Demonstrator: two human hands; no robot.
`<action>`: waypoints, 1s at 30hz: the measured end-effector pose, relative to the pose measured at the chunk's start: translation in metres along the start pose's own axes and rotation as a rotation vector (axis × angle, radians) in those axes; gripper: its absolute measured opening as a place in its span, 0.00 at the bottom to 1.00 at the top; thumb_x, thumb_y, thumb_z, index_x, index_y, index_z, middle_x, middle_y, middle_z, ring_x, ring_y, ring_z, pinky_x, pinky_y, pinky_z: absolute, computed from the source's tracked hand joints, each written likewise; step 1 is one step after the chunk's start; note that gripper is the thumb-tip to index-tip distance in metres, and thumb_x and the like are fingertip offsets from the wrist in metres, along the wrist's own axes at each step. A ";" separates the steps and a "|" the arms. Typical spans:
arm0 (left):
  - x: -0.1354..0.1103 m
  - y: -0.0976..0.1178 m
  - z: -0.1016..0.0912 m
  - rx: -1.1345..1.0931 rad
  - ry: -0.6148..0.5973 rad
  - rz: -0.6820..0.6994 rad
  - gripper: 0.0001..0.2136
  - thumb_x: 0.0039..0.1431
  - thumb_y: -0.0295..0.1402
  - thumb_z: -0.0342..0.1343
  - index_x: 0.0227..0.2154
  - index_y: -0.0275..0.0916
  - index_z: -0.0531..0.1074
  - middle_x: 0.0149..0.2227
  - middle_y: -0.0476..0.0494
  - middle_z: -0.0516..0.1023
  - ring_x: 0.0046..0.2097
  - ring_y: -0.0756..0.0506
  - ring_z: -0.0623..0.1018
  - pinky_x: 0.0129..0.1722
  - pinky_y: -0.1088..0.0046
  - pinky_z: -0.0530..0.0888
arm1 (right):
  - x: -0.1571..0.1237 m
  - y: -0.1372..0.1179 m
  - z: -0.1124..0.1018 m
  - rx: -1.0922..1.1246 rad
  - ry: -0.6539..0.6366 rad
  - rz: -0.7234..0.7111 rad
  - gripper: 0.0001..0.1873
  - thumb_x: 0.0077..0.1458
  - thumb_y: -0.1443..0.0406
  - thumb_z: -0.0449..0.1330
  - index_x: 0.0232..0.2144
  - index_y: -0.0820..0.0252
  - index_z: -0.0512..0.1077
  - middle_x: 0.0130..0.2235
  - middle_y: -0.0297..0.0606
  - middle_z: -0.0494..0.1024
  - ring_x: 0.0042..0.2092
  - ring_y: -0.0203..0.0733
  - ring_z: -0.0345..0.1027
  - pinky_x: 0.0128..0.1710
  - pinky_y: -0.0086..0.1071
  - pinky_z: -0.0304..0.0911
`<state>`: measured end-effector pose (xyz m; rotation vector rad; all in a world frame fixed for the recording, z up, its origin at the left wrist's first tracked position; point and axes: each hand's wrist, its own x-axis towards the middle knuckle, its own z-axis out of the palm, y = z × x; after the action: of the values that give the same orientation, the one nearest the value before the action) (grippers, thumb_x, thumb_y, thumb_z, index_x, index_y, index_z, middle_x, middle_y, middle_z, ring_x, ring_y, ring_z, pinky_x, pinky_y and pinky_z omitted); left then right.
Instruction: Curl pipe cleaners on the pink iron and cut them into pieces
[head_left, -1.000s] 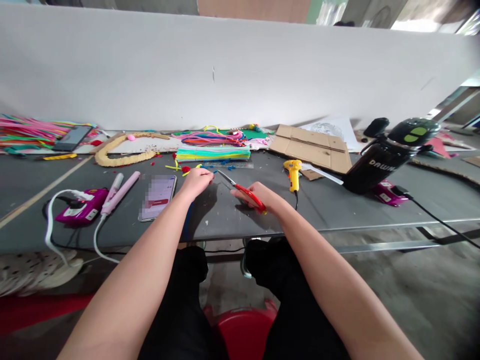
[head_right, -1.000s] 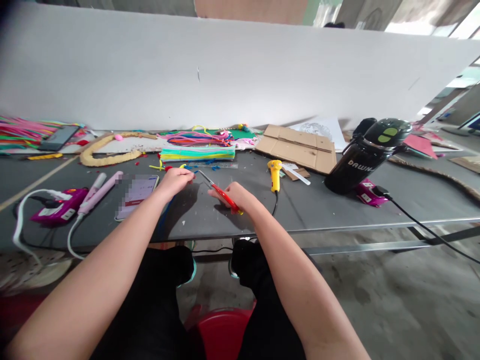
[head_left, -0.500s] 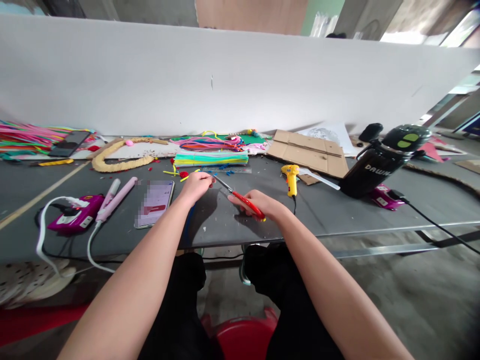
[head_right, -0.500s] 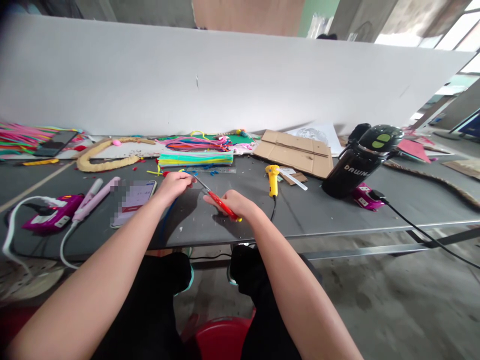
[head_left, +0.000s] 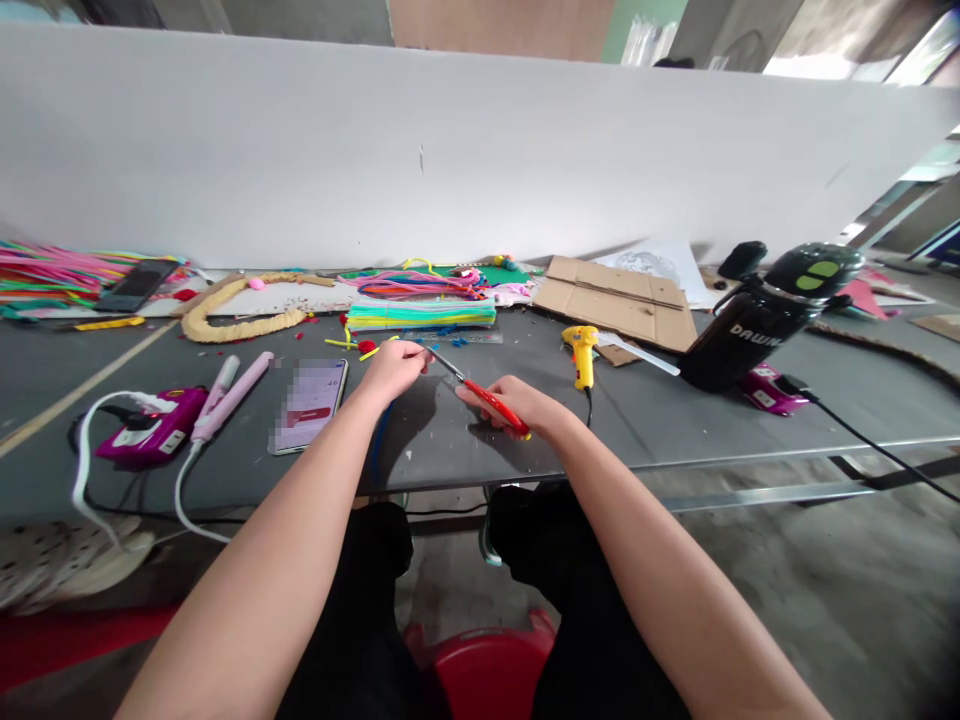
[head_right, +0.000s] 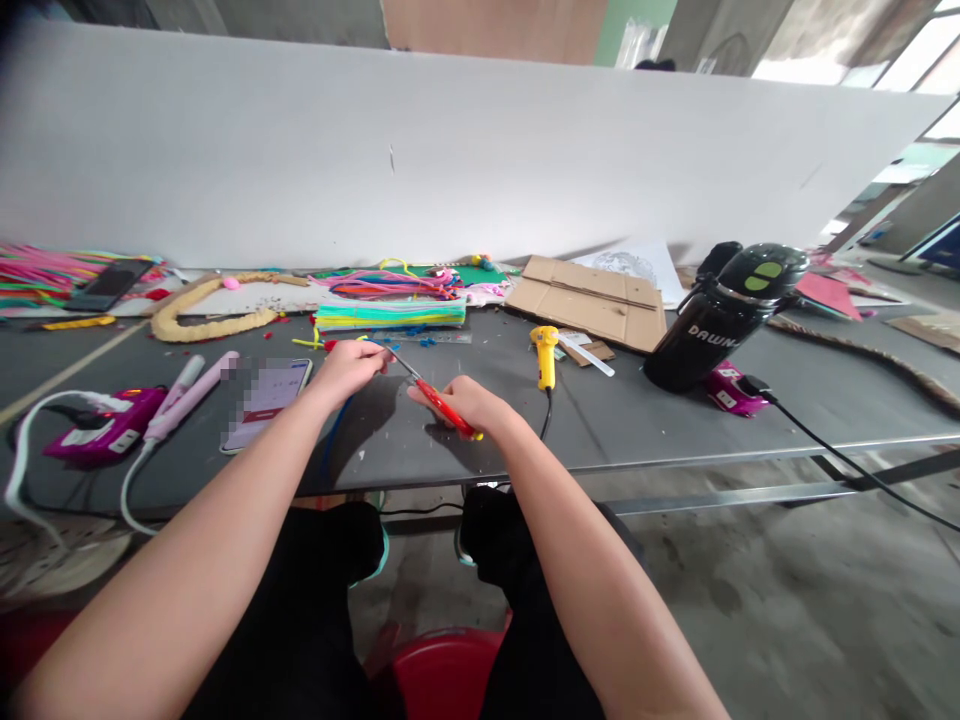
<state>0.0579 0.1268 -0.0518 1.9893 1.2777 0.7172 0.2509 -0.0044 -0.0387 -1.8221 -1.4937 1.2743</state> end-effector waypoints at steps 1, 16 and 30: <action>0.000 0.000 0.000 0.013 -0.007 0.003 0.15 0.52 0.42 0.54 0.23 0.37 0.77 0.23 0.48 0.76 0.27 0.48 0.69 0.28 0.72 0.60 | 0.000 0.000 0.000 -0.010 0.010 -0.007 0.36 0.41 0.33 0.60 0.17 0.61 0.64 0.15 0.33 0.65 0.15 0.31 0.55 0.13 0.26 0.52; 0.003 -0.011 0.001 -0.051 0.020 -0.022 0.11 0.50 0.40 0.55 0.27 0.38 0.78 0.25 0.46 0.78 0.27 0.47 0.70 0.27 0.71 0.61 | 0.003 0.002 0.002 0.033 0.032 0.018 0.35 0.39 0.34 0.62 0.17 0.60 0.64 0.16 0.33 0.66 0.14 0.31 0.56 0.13 0.27 0.52; 0.003 -0.006 0.007 -0.080 0.048 -0.017 0.10 0.50 0.38 0.53 0.25 0.38 0.75 0.23 0.47 0.75 0.26 0.48 0.68 0.26 0.72 0.60 | 0.002 0.003 0.001 0.123 -0.013 0.016 0.34 0.42 0.35 0.61 0.19 0.61 0.65 0.15 0.31 0.64 0.13 0.31 0.56 0.11 0.27 0.52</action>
<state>0.0607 0.1297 -0.0606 1.9055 1.2726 0.7994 0.2515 -0.0033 -0.0426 -1.7529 -1.3791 1.3570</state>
